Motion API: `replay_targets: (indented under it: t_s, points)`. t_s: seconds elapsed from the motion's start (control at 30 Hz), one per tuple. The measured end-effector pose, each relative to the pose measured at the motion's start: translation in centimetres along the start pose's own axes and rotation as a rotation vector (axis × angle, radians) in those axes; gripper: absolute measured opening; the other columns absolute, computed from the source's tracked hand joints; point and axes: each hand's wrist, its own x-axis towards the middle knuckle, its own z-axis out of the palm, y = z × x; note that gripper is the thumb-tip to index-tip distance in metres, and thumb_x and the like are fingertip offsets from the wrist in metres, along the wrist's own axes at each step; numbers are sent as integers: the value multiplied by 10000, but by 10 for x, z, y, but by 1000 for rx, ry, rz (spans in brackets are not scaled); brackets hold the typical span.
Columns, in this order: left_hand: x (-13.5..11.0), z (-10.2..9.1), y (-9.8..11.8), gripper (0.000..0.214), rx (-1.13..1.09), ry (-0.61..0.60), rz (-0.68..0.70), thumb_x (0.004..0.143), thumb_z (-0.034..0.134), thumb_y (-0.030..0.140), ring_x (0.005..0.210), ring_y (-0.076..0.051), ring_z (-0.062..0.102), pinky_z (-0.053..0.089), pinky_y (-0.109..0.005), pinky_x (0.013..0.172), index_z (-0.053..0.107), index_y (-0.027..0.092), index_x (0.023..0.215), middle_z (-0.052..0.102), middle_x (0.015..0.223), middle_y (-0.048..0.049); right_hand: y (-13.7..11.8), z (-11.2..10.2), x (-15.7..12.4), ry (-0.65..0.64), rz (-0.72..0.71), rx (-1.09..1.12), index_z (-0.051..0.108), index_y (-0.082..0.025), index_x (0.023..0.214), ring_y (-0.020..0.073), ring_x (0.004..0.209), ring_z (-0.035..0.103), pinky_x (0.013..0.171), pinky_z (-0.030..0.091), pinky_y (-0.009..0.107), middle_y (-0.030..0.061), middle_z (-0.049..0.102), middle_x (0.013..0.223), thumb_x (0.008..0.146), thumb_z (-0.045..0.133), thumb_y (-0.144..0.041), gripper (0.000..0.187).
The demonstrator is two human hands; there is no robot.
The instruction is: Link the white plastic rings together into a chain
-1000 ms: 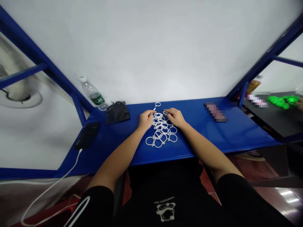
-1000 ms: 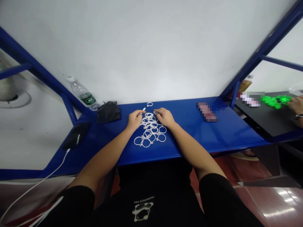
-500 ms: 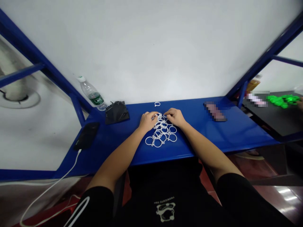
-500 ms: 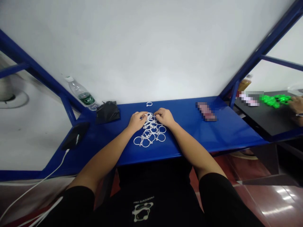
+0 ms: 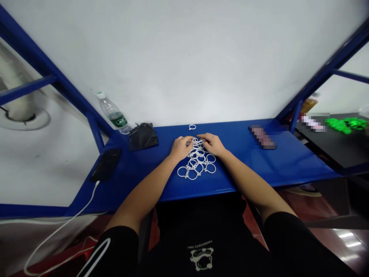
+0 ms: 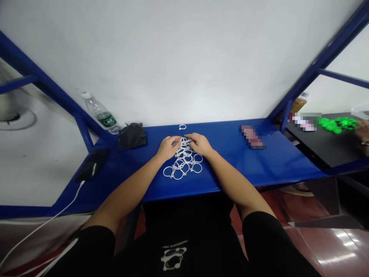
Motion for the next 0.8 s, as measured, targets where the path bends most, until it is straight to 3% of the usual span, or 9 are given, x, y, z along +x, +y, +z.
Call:
replay_targets:
  t_s: [0.3,0.43,0.57,0.67,0.8]
  points:
    - [3,2,-4,193,31,-6,66,995,621,261,1028,-228,706,525,-424,1031,811,235,972,799,1075,-47,4,1,0,61,96,-70,797,-202,1125,241,993,730,923,570,376,76,801,1085,895,512,-161,369]
    - [1,1,-5,206,38,19,59,980,674,345,1205,-251,659,494,-453,1118,793,232,1105,738,1277,-79,10,2,1,105,122,-94,804,-210,1065,248,996,712,957,555,396,74,799,1040,885,524,-160,337]
    - [-2,0,-6,532,77,-130,76,944,711,541,1490,-321,463,375,-534,1235,676,251,1388,537,1594,-98,20,0,14,115,149,-138,804,-203,1053,258,1006,697,993,540,418,79,794,1038,884,509,-158,343]
    - [-5,0,-5,700,114,-263,80,955,639,653,1589,-355,318,274,-584,1279,549,264,1531,399,1695,-109,27,-2,37,-12,166,-188,787,-176,1149,266,1049,699,999,547,405,104,779,1134,888,510,-152,381]
    - [-5,-1,-4,678,118,-322,74,998,546,673,1584,-338,342,279,-559,1282,526,278,1549,397,1698,-98,30,4,73,-220,107,-257,693,-172,1362,264,1262,643,1101,501,372,116,677,1410,892,527,-128,501]
